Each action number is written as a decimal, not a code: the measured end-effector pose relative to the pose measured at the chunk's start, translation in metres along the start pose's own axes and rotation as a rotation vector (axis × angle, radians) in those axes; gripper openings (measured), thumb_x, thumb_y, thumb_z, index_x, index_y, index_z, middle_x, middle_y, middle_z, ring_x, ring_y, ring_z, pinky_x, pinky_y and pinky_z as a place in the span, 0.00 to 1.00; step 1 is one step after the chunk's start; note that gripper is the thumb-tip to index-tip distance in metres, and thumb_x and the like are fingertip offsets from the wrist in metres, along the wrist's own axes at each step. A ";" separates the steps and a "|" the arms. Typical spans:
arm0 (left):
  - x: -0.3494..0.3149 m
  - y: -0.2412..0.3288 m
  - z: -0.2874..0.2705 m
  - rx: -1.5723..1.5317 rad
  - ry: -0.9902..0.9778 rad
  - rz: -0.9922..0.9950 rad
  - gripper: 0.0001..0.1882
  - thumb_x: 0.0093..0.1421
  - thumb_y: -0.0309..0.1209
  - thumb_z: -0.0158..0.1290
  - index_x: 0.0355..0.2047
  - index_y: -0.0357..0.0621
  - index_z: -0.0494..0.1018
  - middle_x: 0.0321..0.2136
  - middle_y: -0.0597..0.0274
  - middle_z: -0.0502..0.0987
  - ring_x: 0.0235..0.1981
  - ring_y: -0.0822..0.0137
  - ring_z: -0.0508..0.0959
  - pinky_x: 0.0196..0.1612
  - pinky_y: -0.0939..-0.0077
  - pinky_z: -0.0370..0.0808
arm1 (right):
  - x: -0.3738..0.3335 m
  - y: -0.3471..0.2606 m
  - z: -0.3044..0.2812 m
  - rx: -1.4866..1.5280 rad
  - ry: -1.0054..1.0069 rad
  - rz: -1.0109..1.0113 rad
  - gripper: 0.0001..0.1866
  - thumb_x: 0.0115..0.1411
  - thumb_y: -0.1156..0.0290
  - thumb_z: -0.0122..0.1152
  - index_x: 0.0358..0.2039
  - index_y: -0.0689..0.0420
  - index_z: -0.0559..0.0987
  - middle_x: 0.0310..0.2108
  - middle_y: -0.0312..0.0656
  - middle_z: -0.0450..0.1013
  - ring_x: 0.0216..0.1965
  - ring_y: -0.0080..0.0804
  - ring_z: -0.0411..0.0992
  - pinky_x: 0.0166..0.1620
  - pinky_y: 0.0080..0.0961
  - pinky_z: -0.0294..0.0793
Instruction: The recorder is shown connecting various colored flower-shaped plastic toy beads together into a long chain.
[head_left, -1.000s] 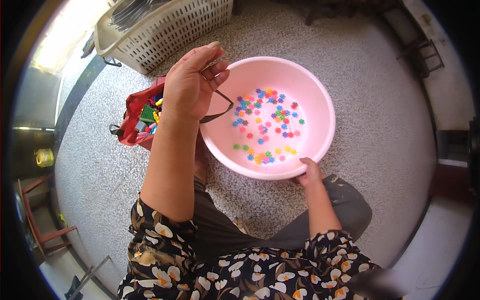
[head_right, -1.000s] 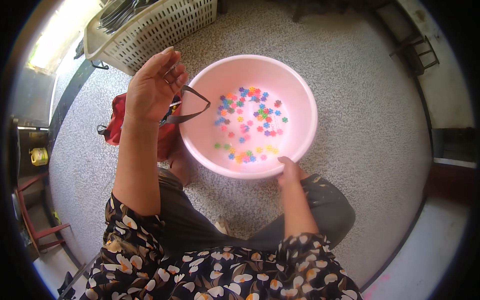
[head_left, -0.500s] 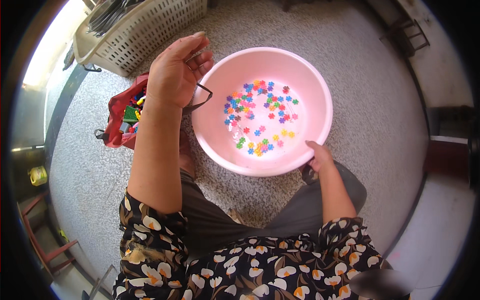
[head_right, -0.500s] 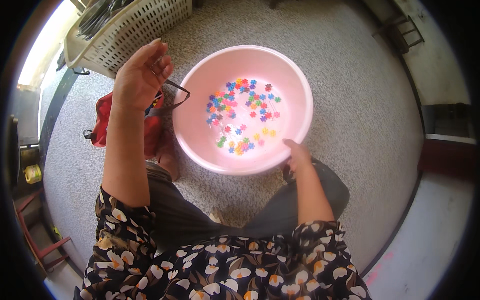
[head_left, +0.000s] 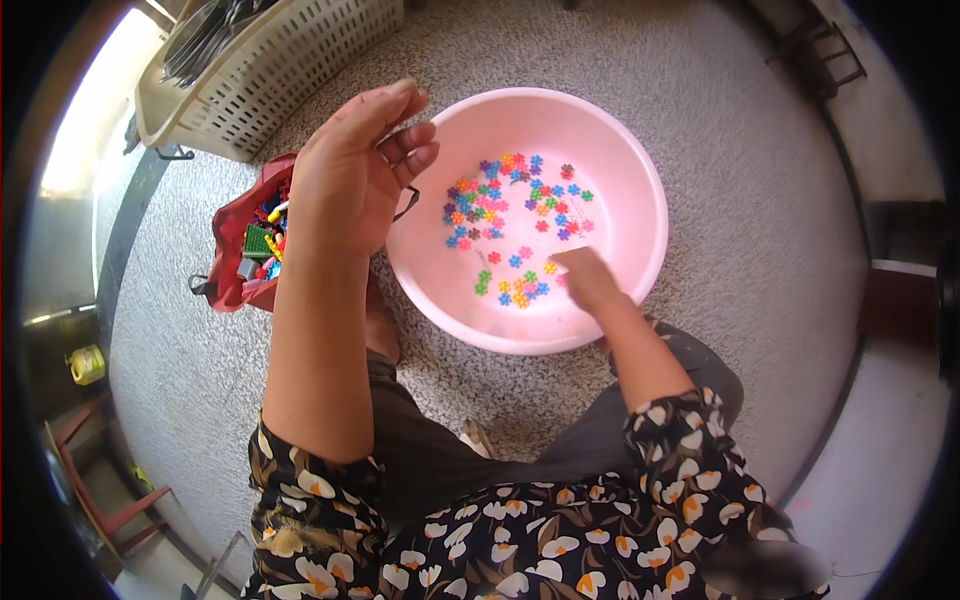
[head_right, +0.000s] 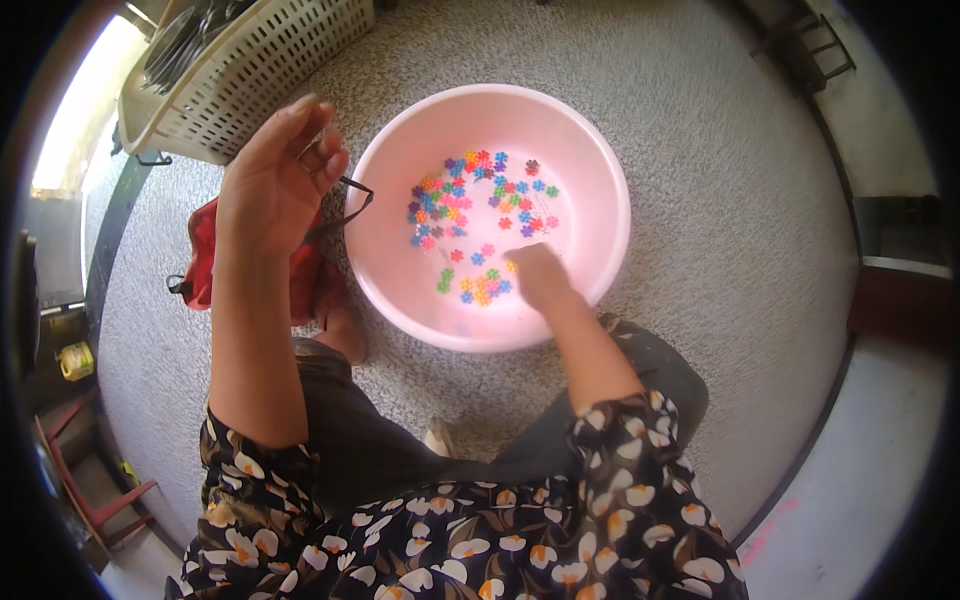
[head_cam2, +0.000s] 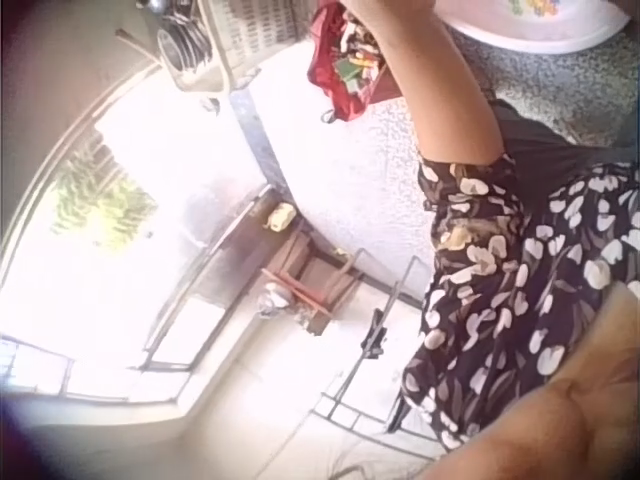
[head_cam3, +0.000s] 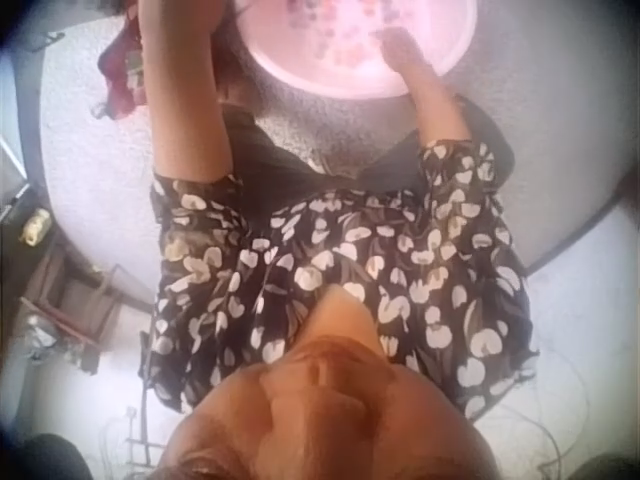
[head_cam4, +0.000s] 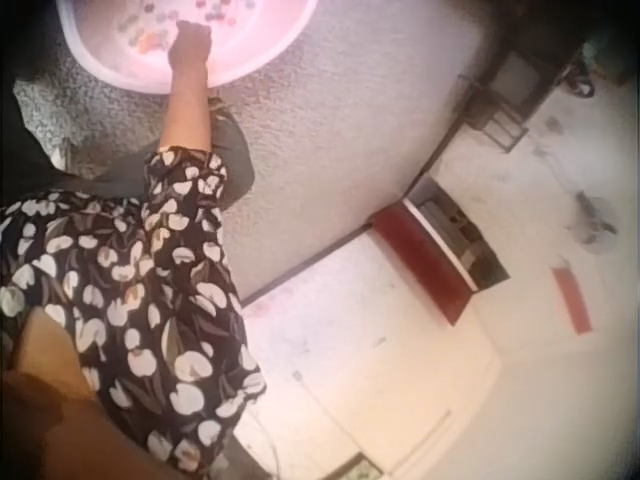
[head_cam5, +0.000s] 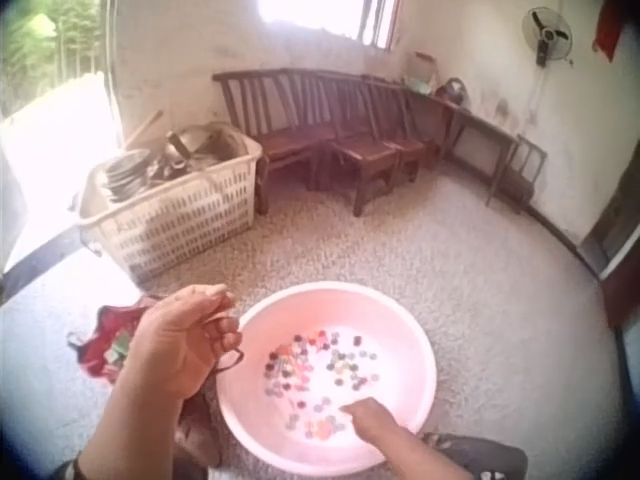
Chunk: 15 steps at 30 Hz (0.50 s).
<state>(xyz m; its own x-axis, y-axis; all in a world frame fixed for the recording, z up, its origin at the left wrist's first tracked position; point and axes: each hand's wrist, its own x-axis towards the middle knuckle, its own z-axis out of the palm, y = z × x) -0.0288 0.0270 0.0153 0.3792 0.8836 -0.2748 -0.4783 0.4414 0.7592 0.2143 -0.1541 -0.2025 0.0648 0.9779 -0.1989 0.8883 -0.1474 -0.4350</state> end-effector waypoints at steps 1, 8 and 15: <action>-0.001 -0.001 -0.001 0.019 -0.004 -0.005 0.07 0.54 0.29 0.51 0.32 0.39 0.70 0.29 0.63 0.73 0.28 0.70 0.72 0.33 0.78 0.71 | 0.010 -0.004 0.020 -0.011 -0.122 -0.061 0.17 0.44 0.81 0.53 0.36 0.54 0.77 0.37 0.46 0.71 0.42 0.43 0.66 0.47 0.33 0.65; -0.004 0.003 -0.013 -0.014 -0.026 -0.002 0.08 0.56 0.28 0.47 0.35 0.38 0.69 0.32 0.60 0.73 0.29 0.69 0.74 0.34 0.76 0.71 | 0.028 -0.016 0.098 -0.314 -0.404 -0.141 0.15 0.49 0.77 0.49 0.35 0.44 0.76 0.34 0.44 0.69 0.41 0.42 0.65 0.42 0.34 0.69; 0.007 0.007 -0.019 -0.032 -0.057 0.008 0.09 0.57 0.27 0.46 0.36 0.37 0.69 0.33 0.59 0.74 0.30 0.69 0.74 0.35 0.74 0.72 | 0.019 -0.010 0.093 -0.086 -0.897 0.028 0.14 0.47 0.74 0.49 0.35 0.48 0.75 0.38 0.44 0.70 0.42 0.40 0.69 0.42 0.33 0.69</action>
<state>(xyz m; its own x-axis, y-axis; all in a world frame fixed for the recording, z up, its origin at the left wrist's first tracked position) -0.0448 0.0391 0.0080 0.4194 0.8772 -0.2336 -0.5063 0.4396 0.7419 0.1640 -0.1479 -0.2835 -0.2605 0.4855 -0.8345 0.9250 -0.1221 -0.3598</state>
